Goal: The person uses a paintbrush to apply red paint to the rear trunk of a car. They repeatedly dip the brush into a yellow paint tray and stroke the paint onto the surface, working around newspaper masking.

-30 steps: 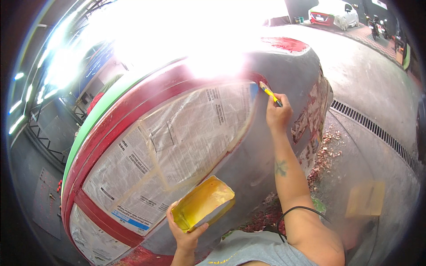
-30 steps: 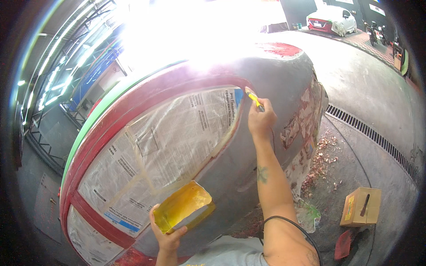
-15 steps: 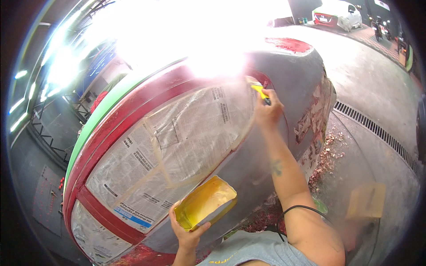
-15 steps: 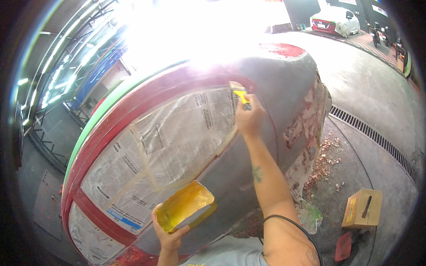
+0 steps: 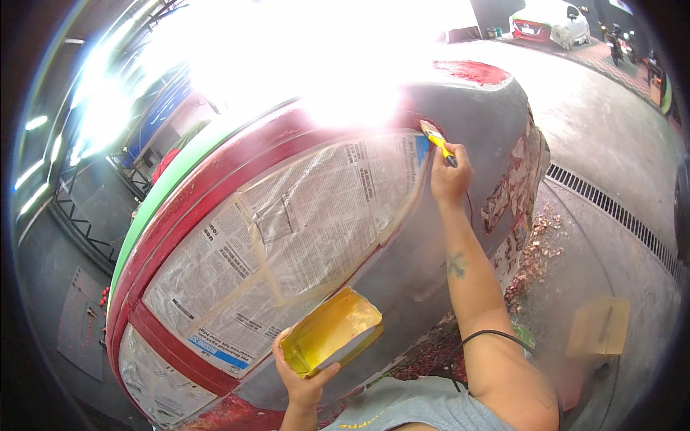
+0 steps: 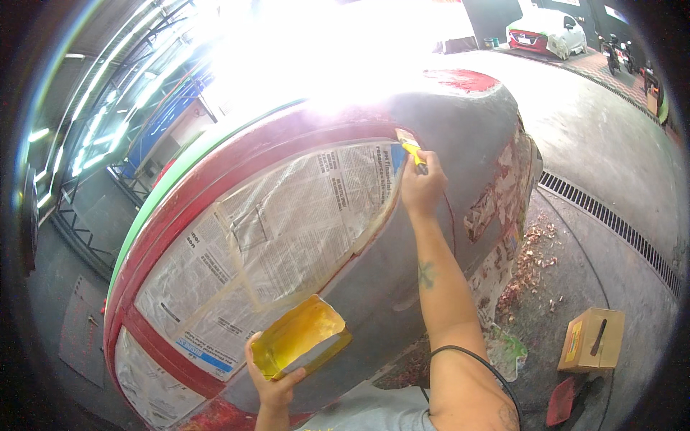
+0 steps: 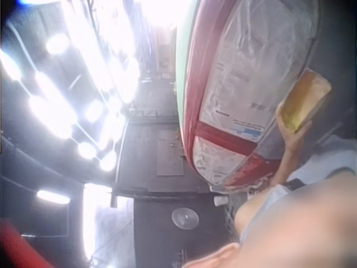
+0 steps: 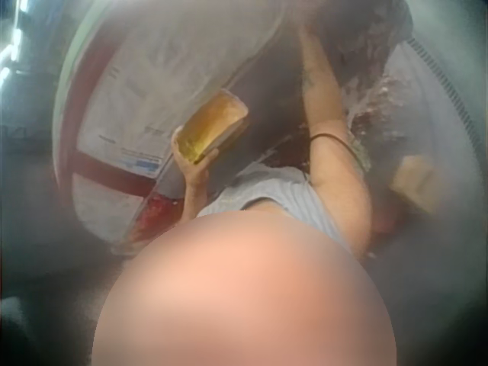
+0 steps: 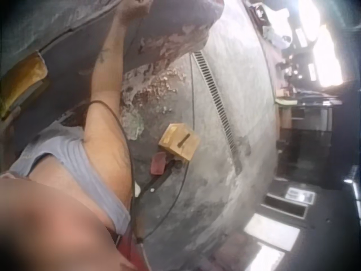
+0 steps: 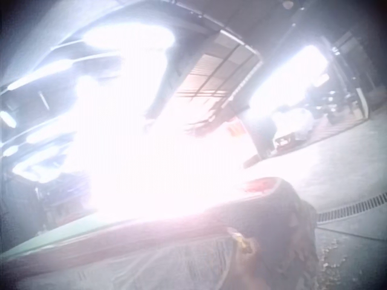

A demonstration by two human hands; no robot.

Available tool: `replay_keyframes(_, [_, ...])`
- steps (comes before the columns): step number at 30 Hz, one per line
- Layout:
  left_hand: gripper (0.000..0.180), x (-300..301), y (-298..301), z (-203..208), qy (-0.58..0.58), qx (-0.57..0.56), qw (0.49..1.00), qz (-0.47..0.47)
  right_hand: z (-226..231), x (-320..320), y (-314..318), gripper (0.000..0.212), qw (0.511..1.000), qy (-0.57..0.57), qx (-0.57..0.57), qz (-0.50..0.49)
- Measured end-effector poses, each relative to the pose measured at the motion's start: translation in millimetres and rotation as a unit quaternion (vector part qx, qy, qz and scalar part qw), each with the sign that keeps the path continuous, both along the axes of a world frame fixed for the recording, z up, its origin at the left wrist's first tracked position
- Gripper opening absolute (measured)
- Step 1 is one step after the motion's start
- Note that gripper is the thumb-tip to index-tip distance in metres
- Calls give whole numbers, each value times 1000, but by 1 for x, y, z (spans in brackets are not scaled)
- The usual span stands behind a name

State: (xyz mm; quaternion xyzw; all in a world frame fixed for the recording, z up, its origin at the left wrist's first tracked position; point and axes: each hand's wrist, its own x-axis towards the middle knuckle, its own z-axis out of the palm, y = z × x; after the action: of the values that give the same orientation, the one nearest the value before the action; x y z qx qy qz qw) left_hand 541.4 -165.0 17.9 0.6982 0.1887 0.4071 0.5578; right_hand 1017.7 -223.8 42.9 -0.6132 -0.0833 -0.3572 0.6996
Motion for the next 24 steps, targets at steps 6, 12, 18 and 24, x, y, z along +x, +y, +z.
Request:
replay_keyframes(6, [113,3,1,4,20,13,1000,-7,8,-8,13,17,996,-76,-12,37])
replay_keyframes(12, [113,0,-2,5,10,12,1000,-1,2,11,5,16,1000,25,8,5])
replay_keyframes(18, [113,-1,0,4,13,-4,1000,-7,-17,24,-14,17,994,111,-19,-2])
replay_keyframes(24, [113,-1,1,2,20,17,1000,-5,-8,20,2,17,1000,-18,11,3])
